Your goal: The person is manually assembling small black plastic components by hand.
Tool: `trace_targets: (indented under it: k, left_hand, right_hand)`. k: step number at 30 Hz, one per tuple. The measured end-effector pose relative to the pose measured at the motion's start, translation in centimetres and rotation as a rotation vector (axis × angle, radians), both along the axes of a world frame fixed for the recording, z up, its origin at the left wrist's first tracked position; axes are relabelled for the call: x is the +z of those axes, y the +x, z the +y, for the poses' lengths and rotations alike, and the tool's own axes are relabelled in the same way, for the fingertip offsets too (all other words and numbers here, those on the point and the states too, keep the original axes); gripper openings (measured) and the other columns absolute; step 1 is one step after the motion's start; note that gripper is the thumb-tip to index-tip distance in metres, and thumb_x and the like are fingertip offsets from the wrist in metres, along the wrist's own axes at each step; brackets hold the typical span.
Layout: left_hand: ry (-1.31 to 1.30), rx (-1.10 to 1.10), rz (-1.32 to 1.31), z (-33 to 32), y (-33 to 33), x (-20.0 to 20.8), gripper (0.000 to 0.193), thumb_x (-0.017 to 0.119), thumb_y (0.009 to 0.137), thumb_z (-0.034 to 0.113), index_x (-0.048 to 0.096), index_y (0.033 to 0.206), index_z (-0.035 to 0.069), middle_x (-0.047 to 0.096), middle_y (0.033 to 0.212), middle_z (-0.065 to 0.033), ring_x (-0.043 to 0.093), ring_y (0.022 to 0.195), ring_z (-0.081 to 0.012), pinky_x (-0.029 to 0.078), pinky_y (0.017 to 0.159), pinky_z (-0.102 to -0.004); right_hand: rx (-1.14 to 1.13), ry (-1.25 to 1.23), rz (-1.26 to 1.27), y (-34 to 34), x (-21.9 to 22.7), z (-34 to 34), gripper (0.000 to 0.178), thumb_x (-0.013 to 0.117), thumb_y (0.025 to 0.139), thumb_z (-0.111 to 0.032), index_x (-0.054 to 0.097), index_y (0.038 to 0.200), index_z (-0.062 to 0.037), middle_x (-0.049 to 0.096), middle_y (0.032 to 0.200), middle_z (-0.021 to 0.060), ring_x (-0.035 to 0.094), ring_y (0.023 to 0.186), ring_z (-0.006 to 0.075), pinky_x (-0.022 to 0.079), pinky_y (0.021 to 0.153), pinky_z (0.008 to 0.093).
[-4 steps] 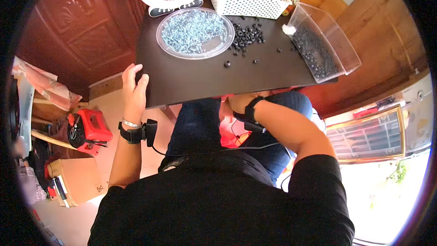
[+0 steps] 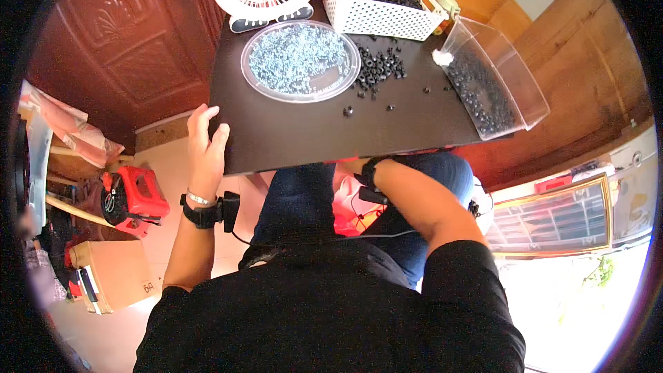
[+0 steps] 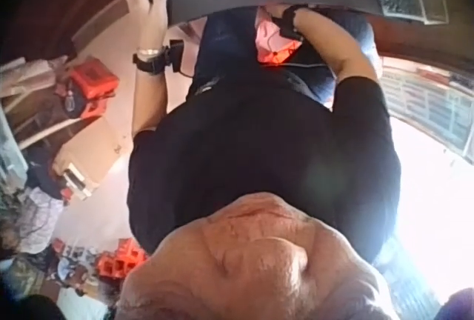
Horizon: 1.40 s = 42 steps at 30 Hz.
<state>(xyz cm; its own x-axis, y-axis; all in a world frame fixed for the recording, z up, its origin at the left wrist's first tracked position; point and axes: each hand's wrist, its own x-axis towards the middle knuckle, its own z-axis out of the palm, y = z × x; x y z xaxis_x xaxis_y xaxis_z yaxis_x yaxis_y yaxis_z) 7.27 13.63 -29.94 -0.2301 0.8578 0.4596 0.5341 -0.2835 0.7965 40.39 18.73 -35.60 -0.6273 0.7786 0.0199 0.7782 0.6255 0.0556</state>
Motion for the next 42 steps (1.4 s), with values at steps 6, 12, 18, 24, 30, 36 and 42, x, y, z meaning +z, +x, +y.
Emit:
trace_targets:
  k: [6, 12, 18, 24, 30, 36, 42]
  left_hand:
    - [0.027, -0.121, 0.270, -0.8, 0.6, 3.5, 0.039, 0.057, 0.085, 0.023, 0.051, 0.119, 0.003, 0.042, 0.132, -0.0241, 0.041, 0.121, -0.0408, 0.032, 0.103, -0.0464]
    - [-0.057, -0.145, 0.230, -0.1, 0.3, 3.3, 0.037, 0.059, 0.084, 0.023, 0.053, 0.115, 0.004, 0.047, 0.129, -0.0207, 0.046, 0.116, -0.0369, 0.035, 0.101, -0.0443]
    - [-0.059, -0.172, -0.016, -0.4, 0.3, 3.6, 0.033, 0.056, 0.077, 0.008, 0.058, 0.109, 0.002, 0.053, 0.125, -0.0164, 0.048, 0.117, -0.0306, 0.034, 0.102, -0.0406]
    - [-0.094, -0.140, 0.102, 0.2, 0.9, 4.4, 0.035, 0.060, 0.081, 0.023, 0.058, 0.109, 0.002, 0.052, 0.127, -0.0174, 0.045, 0.121, -0.0325, 0.033, 0.103, -0.0419]
    - [-0.132, -0.089, 0.165, 0.1, 1.4, 4.9, 0.042, 0.061, 0.083, 0.033, 0.057, 0.110, 0.002, 0.051, 0.127, -0.0180, 0.045, 0.121, -0.0345, 0.033, 0.103, -0.0434]
    - [-0.185, -0.102, 0.201, 0.2, 1.6, 5.1, 0.046, 0.062, 0.083, 0.038, 0.057, 0.111, 0.002, 0.053, 0.125, -0.0191, 0.045, 0.123, -0.0370, 0.033, 0.103, -0.0451]
    - [-0.182, -0.079, 0.191, 0.3, 1.7, 4.8, 0.047, 0.061, 0.082, 0.039, 0.057, 0.111, 0.002, 0.053, 0.125, -0.0192, 0.045, 0.123, -0.0364, 0.033, 0.103, -0.0446]
  right_hand:
    - [0.036, 0.024, 0.004, -0.3, 1.7, 4.8, 0.025, 0.051, 0.082, -0.015, 0.069, 0.094, -0.0026, 0.067, 0.094, 0.0201, 0.065, 0.090, 0.0344, 0.049, 0.082, 0.0432]
    - [0.094, 0.072, 0.063, -1.4, 3.5, 11.2, 0.024, 0.051, 0.082, -0.015, 0.069, 0.094, -0.0028, 0.067, 0.094, 0.0200, 0.065, 0.089, 0.0344, 0.049, 0.081, 0.0432]
    - [0.149, 0.046, 0.145, -2.7, 2.3, 16.1, 0.024, 0.051, 0.082, -0.015, 0.069, 0.094, -0.0030, 0.067, 0.093, 0.0199, 0.065, 0.089, 0.0343, 0.049, 0.081, 0.0433]
    - [0.218, -0.028, 0.226, -4.7, -0.2, 18.9, 0.024, 0.051, 0.082, -0.015, 0.069, 0.093, -0.0032, 0.067, 0.093, 0.0199, 0.065, 0.088, 0.0343, 0.049, 0.081, 0.0433]
    - [0.296, -0.104, 0.280, -7.1, -2.2, 19.8, 0.024, 0.051, 0.083, -0.015, 0.069, 0.093, -0.0034, 0.067, 0.093, 0.0198, 0.065, 0.088, 0.0343, 0.049, 0.080, 0.0433]
    - [0.345, -0.150, 0.339, -9.3, -3.0, 20.7, 0.024, 0.051, 0.083, -0.015, 0.069, 0.093, -0.0036, 0.067, 0.092, 0.0198, 0.065, 0.088, 0.0342, 0.049, 0.080, 0.0434]
    - [0.351, -0.232, 0.353, -9.5, -4.5, 19.3, 0.024, 0.051, 0.083, -0.015, 0.069, 0.093, -0.0038, 0.067, 0.092, 0.0197, 0.065, 0.087, 0.0342, 0.049, 0.079, 0.0434]
